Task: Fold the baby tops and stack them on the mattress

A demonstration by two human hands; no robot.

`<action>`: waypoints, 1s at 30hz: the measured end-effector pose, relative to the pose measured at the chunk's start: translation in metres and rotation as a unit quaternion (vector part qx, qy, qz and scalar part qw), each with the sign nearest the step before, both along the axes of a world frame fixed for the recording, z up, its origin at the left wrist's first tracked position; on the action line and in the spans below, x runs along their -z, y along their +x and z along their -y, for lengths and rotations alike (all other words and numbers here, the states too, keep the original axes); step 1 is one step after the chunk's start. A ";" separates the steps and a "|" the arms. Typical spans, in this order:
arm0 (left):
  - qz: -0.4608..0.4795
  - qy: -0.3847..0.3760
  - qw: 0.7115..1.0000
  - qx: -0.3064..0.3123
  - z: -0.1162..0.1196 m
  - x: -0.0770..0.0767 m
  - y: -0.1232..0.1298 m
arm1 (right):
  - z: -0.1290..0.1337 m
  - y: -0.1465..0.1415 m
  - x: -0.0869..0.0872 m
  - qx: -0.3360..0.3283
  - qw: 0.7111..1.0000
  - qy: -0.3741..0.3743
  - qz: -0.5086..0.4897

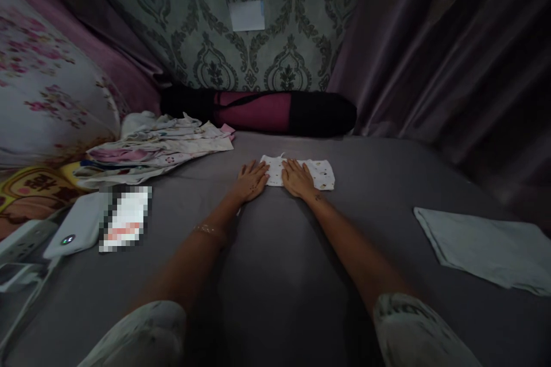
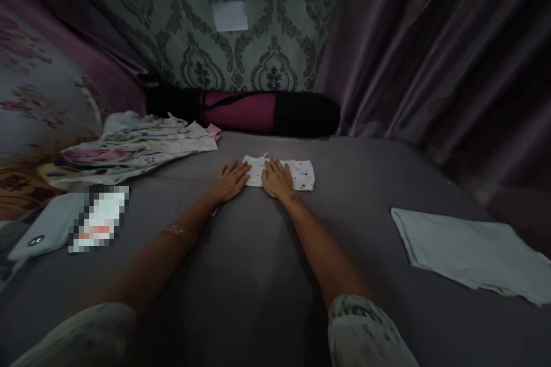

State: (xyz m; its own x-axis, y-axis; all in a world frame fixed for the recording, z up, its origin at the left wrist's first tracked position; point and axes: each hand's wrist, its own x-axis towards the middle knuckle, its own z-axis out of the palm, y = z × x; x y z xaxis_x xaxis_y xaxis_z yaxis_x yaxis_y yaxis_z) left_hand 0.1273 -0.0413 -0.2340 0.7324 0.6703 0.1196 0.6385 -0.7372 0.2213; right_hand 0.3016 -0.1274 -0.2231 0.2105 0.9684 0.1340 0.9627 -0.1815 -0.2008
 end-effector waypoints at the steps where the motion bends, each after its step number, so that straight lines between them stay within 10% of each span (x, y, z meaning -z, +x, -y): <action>1: -0.002 -0.001 1.000 -0.002 0.000 -0.001 0.000 | 0.000 0.000 0.000 0.000 1.000 0.003 0.002; 30: -0.020 -0.009 1.000 0.004 0.006 -0.009 -0.002 | 0.024 0.038 -0.005 0.024 0.998 -0.061 -0.006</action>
State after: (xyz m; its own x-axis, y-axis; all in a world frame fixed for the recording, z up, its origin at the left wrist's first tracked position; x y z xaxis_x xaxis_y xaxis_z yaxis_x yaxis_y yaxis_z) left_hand 0.1258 -0.0470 -0.2250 0.7414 0.6665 0.0777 0.6415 -0.7380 0.2096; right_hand 0.3399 -0.1512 -0.2179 0.2579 0.9661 0.0130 0.9499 -0.2511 -0.1860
